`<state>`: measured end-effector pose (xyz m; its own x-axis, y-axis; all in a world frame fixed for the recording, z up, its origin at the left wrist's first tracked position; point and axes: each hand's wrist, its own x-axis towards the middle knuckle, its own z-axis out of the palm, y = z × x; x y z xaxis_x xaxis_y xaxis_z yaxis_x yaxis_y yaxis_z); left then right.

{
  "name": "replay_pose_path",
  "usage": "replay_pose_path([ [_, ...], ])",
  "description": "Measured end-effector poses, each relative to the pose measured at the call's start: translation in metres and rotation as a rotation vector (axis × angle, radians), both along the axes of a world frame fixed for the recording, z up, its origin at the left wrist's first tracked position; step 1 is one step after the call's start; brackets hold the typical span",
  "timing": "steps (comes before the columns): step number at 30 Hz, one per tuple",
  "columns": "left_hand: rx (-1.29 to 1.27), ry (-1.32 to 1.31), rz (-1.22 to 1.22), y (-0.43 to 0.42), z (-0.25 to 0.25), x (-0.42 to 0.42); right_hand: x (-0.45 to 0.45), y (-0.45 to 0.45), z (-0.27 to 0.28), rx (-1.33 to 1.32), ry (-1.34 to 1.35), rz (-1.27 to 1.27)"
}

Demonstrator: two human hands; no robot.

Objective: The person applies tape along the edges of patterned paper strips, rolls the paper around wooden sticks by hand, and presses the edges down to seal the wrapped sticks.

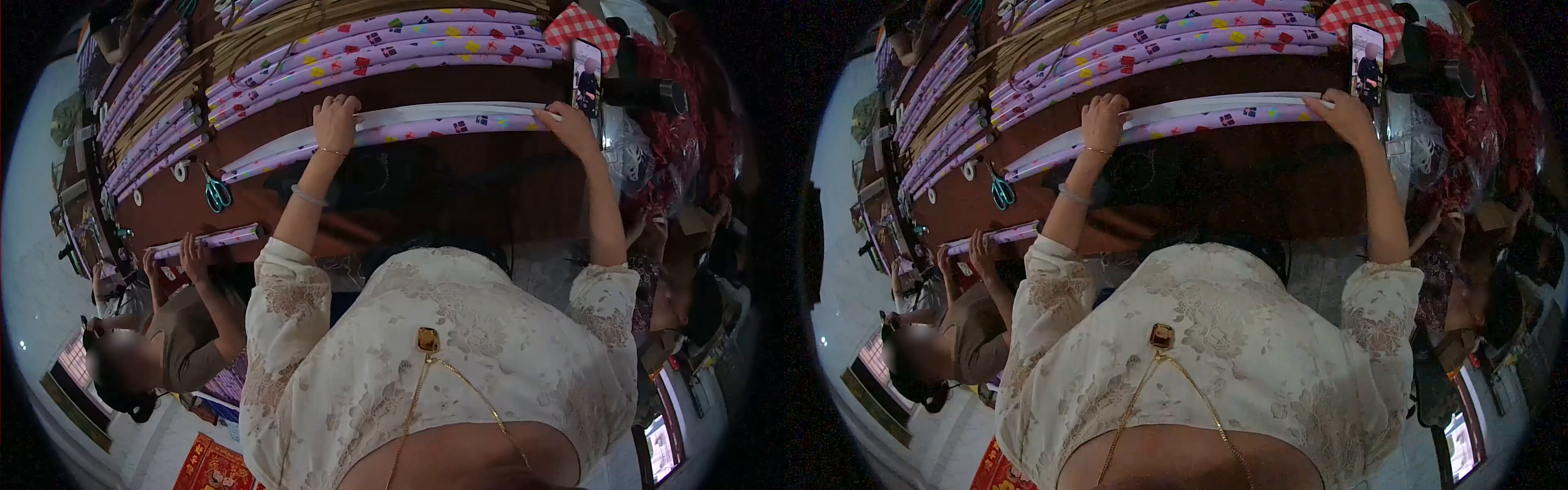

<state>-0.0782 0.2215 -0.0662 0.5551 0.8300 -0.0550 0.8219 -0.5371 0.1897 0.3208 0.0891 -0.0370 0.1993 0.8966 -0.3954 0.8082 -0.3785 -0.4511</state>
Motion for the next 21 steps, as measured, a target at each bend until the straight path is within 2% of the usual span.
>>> replay_pose_path([
  [1, -0.001, 0.000, -0.004, 0.006, 0.001, -0.001, -0.003, 0.000, 0.001, -0.001, 0.000, -0.004],
  [3, 0.120, -0.001, -0.345, 0.020, 0.001, -0.001, -0.011, -0.002, 0.003, 0.030, -0.144, -0.033],
  [4, 0.102, 0.068, -0.429, 0.026, 0.004, 0.001, -0.014, -0.003, 0.004, 0.029, -0.147, -0.038],
  [5, 0.102, 0.065, -0.434, 0.030, 0.006, 0.003, -0.018, -0.005, 0.004, 0.089, -0.261, -0.010],
  [6, 0.153, 0.085, -0.565, 0.035, 0.006, 0.005, -0.020, -0.006, 0.003, 0.148, -0.374, 0.019],
  [7, 0.204, 0.105, -0.697, 0.039, 0.006, 0.008, -0.022, -0.006, 0.001, 0.146, -0.375, 0.013],
  [8, 0.150, 0.257, -0.776, 0.043, 0.005, 0.010, -0.023, -0.006, -0.001, 0.186, -0.425, 0.013],
  [10, 0.197, 0.262, -0.864, 0.047, 0.009, 0.015, -0.022, -0.007, -0.007, 0.224, -0.479, 0.005],
  [12, 0.269, 0.323, -0.973, 0.049, 0.016, 0.021, -0.023, -0.007, -0.012, 0.286, -0.642, 0.027],
  [15, 0.381, 0.255, -1.090, 0.053, 0.010, 0.026, -0.030, -0.005, -0.008, 0.203, -0.652, -0.054],
  [16, 0.324, 0.331, -1.110, 0.052, 0.014, 0.028, -0.031, -0.004, -0.008, 0.202, -0.651, -0.056],
  [21, 0.370, 0.379, -1.185, 0.053, 0.003, 0.034, -0.035, -0.001, -0.007, 0.149, -0.706, -0.089],
])
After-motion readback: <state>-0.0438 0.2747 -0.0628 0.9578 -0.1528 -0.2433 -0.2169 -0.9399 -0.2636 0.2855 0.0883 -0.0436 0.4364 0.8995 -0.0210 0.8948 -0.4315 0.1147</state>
